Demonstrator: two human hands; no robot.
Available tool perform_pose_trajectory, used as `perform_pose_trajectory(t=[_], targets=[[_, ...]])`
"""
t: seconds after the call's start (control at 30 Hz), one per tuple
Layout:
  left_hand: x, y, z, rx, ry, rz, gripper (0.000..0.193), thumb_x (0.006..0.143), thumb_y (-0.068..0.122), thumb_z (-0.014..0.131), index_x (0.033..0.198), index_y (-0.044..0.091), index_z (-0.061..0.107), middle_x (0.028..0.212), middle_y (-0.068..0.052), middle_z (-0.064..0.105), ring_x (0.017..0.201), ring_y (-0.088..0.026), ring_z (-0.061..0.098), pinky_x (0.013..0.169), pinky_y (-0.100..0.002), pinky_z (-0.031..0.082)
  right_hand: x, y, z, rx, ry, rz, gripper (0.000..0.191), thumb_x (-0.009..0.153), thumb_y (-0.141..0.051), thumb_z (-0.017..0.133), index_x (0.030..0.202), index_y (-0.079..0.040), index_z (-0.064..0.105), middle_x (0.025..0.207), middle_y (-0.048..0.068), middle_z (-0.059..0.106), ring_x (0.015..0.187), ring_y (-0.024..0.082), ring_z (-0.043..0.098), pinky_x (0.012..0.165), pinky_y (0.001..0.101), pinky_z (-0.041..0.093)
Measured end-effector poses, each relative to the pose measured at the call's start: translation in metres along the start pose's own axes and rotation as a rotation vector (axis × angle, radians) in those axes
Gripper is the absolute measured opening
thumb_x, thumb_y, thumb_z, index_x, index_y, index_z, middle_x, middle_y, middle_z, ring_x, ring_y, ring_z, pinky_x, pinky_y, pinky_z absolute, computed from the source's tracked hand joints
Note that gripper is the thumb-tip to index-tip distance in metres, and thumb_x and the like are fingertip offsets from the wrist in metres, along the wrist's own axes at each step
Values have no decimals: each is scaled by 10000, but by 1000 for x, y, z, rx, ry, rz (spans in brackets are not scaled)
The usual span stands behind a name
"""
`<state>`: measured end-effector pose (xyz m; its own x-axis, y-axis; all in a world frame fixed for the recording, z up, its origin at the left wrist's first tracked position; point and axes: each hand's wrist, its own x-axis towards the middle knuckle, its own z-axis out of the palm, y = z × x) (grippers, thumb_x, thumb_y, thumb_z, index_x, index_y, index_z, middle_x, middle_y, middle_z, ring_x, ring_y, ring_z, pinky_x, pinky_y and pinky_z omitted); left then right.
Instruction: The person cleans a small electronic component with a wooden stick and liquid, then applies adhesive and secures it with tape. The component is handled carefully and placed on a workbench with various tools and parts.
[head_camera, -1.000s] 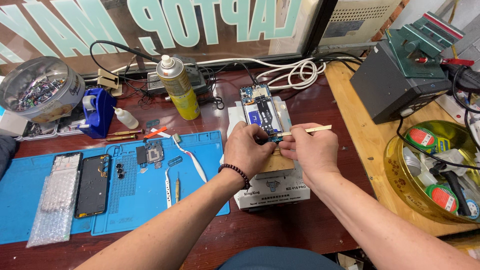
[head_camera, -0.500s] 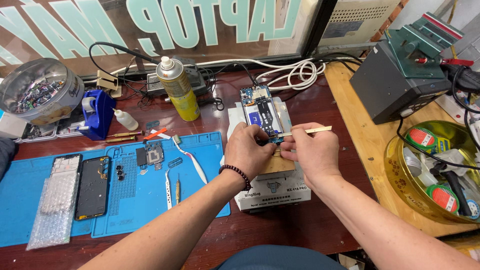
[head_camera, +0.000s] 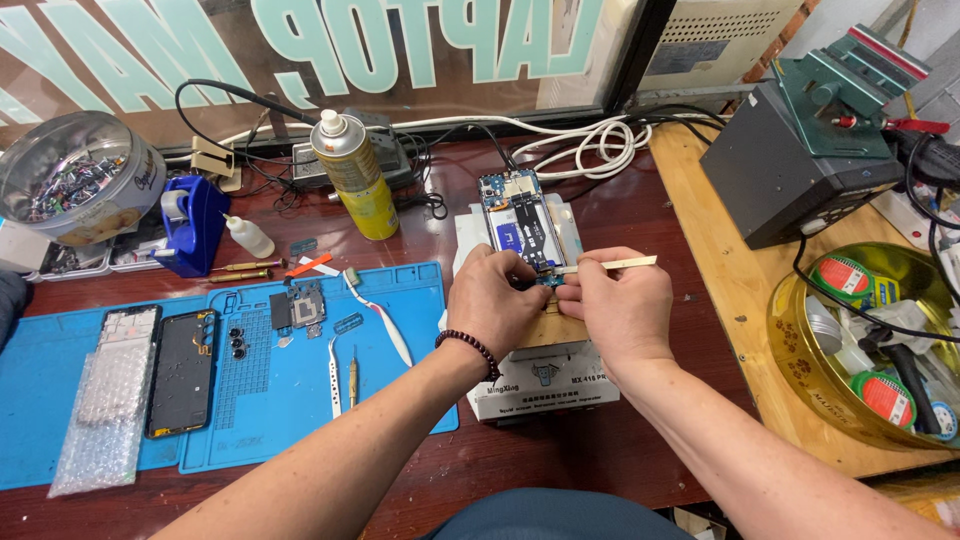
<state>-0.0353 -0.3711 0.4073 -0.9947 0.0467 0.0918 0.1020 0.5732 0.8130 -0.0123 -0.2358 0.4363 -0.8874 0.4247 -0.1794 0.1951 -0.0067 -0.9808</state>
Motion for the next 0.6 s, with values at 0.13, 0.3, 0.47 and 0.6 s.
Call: perform_pose_trajectory(t=[0.13,0.3,0.47,0.6], targets=[[0,1,-1,-4,-14,-7,214,724,212,835,854,60,758,981,-111,665,876,-258,693,794,-375,573,0,2,0,40,26,49,146,925,-53,606,1013,54,650,878,163,728,737,211,758,637,309,653],[0,1,-3,10,-21,-7,211,726,197,821,858,52,744,990,-117,666,880,-265,691,792,-383,572,0,2,2,83,33,73,152,926,-42,596,1038,55,633,889,165,720,740,216,753,648,315,649],[0,1,-3,8,-23,-6,214,725,206,822,851,52,742,1002,-116,661,893,-272,690,800,-389,568,-3,1,0,43,18,36,168,922,-59,606,1042,51,647,895,158,729,765,213,755,665,312,652],[1,1,-3,17,-28,-3,237,725,229,832,853,52,738,998,-119,655,893,-274,692,807,-386,569,-5,-1,-4,93,0,26,170,925,-67,605,1035,58,635,912,167,722,797,217,759,684,321,670]])
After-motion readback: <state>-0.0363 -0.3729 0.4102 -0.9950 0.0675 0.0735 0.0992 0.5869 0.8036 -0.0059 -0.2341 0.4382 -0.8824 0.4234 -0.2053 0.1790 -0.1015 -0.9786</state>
